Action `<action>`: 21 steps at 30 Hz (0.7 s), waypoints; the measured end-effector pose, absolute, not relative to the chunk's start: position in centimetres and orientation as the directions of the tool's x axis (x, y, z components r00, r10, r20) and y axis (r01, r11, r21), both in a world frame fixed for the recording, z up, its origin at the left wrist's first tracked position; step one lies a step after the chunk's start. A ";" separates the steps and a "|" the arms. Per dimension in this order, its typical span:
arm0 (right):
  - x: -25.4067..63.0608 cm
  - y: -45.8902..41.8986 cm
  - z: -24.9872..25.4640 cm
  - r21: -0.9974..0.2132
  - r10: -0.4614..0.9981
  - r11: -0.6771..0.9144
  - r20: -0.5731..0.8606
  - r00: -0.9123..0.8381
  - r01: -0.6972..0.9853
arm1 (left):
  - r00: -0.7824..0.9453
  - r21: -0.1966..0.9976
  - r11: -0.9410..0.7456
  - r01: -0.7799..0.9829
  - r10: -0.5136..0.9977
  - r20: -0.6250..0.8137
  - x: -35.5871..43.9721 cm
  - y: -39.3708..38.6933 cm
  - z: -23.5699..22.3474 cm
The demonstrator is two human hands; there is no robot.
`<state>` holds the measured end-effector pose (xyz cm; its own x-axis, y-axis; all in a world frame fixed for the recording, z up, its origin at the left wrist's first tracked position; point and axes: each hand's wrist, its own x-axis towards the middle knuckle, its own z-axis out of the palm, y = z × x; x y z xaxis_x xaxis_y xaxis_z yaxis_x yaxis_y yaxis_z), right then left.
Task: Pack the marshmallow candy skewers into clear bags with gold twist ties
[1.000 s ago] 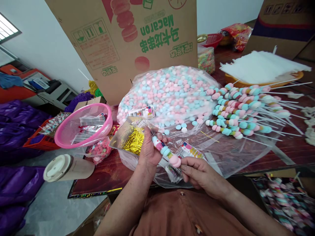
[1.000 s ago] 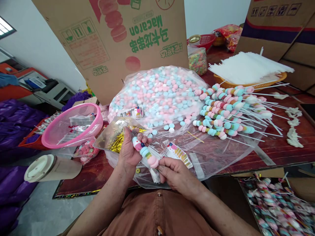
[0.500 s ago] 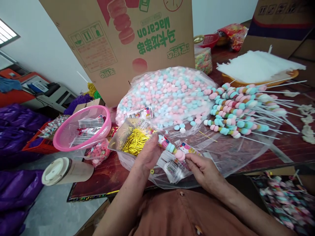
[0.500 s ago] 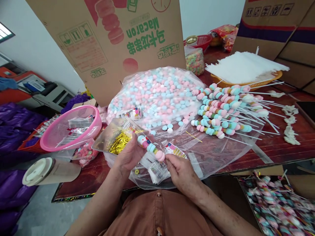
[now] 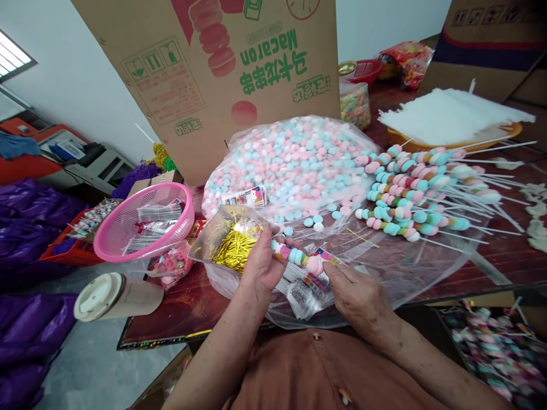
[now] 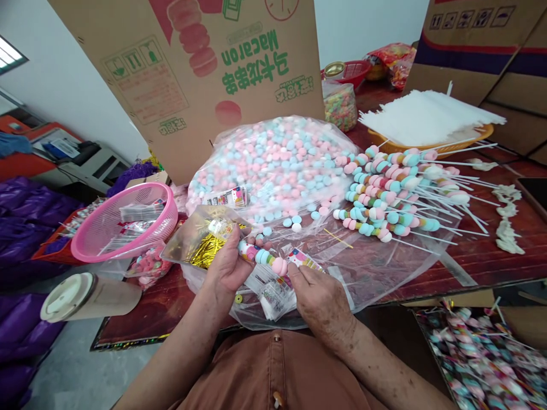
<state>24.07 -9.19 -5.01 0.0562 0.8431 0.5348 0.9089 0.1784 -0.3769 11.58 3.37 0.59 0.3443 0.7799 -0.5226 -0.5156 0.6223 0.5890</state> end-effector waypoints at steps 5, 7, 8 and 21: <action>23.3 -9.5 -4.9 -0.394 0.867 0.303 0.492 -0.080 0.868 | 0.357 0.608 0.630 -0.483 0.776 -0.520 11.8 3.8 0.9; 22.9 -9.4 -4.4 -0.578 0.906 0.299 0.421 -0.036 0.759 | 0.360 0.640 0.590 -0.492 0.807 -0.468 12.2 3.3 0.7; 22.7 -9.3 -4.1 -0.698 0.935 0.259 0.356 0.009 0.667 | 0.358 0.659 0.560 -0.502 0.829 -0.431 12.4 3.0 0.5; 23.2 -9.1 -2.9 -0.838 0.920 -0.391 -0.368 -0.134 -0.380 | 0.574 0.602 0.612 -0.513 0.766 -0.290 10.3 4.9 1.1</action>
<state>23.19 -9.13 -2.87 -0.1337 0.9200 -0.3684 -0.3804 -0.3909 -0.8381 10.34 4.91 1.15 0.5739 0.7660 -0.2896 -0.5134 0.6120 0.6015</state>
